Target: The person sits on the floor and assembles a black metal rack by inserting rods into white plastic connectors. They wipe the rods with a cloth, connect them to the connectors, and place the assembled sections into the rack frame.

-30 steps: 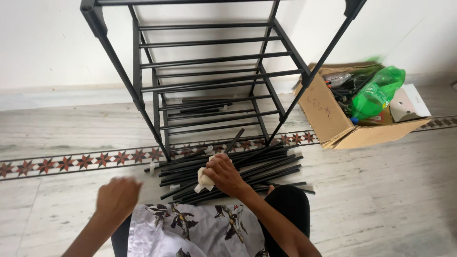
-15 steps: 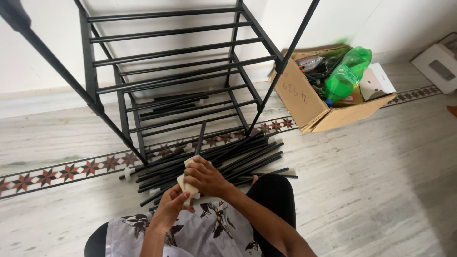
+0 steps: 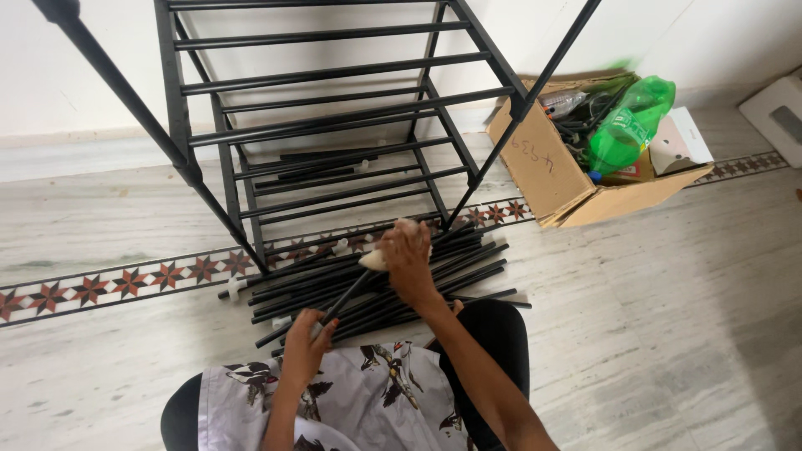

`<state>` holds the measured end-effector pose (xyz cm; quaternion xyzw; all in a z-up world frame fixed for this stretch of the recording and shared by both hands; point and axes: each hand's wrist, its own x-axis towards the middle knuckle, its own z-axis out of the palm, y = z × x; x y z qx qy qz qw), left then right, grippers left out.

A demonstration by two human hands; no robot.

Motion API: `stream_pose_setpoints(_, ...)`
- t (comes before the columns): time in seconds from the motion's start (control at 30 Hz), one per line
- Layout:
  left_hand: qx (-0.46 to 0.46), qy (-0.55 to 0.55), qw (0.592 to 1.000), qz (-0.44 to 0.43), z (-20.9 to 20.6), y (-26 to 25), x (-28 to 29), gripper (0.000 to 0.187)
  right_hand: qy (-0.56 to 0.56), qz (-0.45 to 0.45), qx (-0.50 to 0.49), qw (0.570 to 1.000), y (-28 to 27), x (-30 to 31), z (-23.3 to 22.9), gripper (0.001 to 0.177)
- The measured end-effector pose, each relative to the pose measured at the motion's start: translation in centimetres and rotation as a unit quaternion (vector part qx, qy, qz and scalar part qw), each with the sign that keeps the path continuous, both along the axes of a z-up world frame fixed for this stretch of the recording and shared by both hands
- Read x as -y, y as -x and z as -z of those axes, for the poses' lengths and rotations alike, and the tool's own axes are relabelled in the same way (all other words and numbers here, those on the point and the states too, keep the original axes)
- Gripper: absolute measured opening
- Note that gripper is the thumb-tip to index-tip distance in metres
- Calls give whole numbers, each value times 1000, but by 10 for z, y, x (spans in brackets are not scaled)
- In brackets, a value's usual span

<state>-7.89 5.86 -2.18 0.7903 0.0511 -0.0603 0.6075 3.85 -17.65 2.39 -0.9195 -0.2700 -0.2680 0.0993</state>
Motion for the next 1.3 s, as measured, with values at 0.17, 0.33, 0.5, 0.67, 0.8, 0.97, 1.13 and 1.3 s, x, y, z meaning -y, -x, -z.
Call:
stream_pose_setpoints(0.17, 142, -246, 959, -11, -13, -6, 8, 33, 111, -192, -136, 966, 48, -47, 31, 30)
stream_pose_setpoints(0.33, 143, -263, 953, -54, -30, -6, -2, 34, 113, -217, -221, 944, 31, -35, 13, 26)
stream_pose_setpoints(0.5, 181, -186, 953, -155, -31, -6, -21, 22, 141, -68, -169, 973, 4, 19, -35, 46)
stream_pose_setpoints(0.67, 200, -110, 965, -130, -20, -14, -18, 17, -45, -65, -249, 965, -2, 58, -50, 39)
stream_pose_setpoints(0.8, -29, -106, 992, -63, -7, -14, -11, 33, -281, -118, -243, 921, -12, 68, -33, 23)
stream_pose_setpoints(0.97, -102, 6, 993, 53, 24, -7, 23, 53, -652, -91, -210, 723, -25, 53, 1, 26)
stream_pose_setpoints(1.13, -132, 63, 983, 114, 50, -4, 37, 59, -795, -210, -301, 483, -17, 39, 25, 36)
stream_pose_setpoints(1.3, -177, 253, 950, 52, 53, -10, 26, 54, -757, -95, -402, 506, 4, -5, 65, 40)
